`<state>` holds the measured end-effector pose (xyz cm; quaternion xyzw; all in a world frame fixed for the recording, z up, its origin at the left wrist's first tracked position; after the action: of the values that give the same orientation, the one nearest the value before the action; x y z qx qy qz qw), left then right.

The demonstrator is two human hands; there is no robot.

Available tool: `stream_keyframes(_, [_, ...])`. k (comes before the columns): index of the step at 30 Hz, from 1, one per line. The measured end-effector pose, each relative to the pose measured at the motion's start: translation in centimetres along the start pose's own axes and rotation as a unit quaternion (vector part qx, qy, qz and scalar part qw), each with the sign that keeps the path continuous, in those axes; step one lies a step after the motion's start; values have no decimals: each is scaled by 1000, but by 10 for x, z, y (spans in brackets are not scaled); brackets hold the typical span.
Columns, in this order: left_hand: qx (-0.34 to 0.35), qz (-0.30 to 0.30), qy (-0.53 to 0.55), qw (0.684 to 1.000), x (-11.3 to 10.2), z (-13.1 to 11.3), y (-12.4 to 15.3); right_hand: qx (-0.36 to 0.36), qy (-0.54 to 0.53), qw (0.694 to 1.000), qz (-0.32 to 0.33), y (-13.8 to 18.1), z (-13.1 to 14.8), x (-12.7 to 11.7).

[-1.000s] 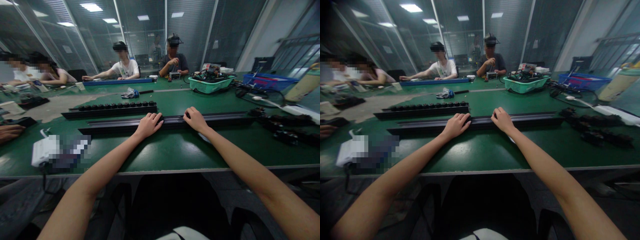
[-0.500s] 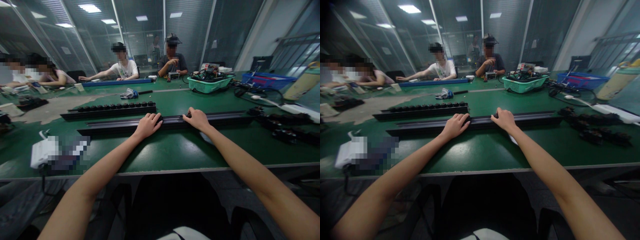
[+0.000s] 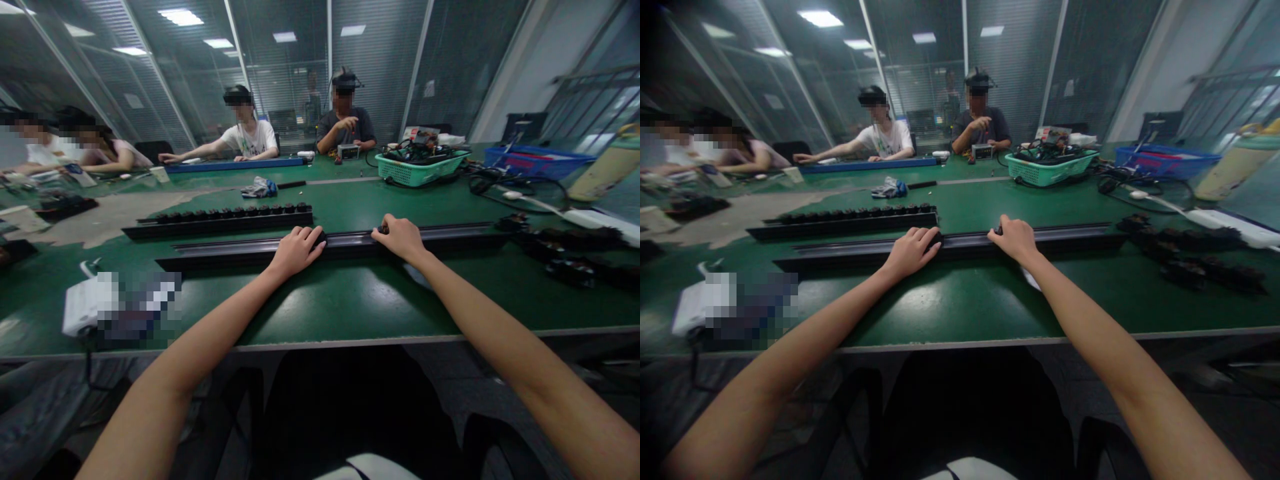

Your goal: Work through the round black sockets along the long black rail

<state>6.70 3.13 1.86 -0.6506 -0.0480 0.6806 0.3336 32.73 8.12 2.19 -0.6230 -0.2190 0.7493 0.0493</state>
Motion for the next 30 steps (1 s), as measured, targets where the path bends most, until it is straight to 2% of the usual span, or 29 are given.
stream_keyframes(8, [2,-9,1,1000,-1,1,0,15,27,999,17,1,-1,-4])
stream_keyframes(22, [9,-23,-2,1000,0,2,1,-12,129,991,16,2,-1,-15])
stream_keyframes(30, [8,-20,8,1000,0,2,1,-5,135,990,35,1,-6,-16])
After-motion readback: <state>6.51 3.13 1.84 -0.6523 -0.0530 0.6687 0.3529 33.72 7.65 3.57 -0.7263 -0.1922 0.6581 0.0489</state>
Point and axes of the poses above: each hand's wrist, its own y-axis away from the middle knuckle, its own x-axis out of the palm, z = x × y, the point moved 7 cm from there along -y, towards the middle knuckle, and after that the axes turned 6 degrees about -x, right-handed, at the moved point
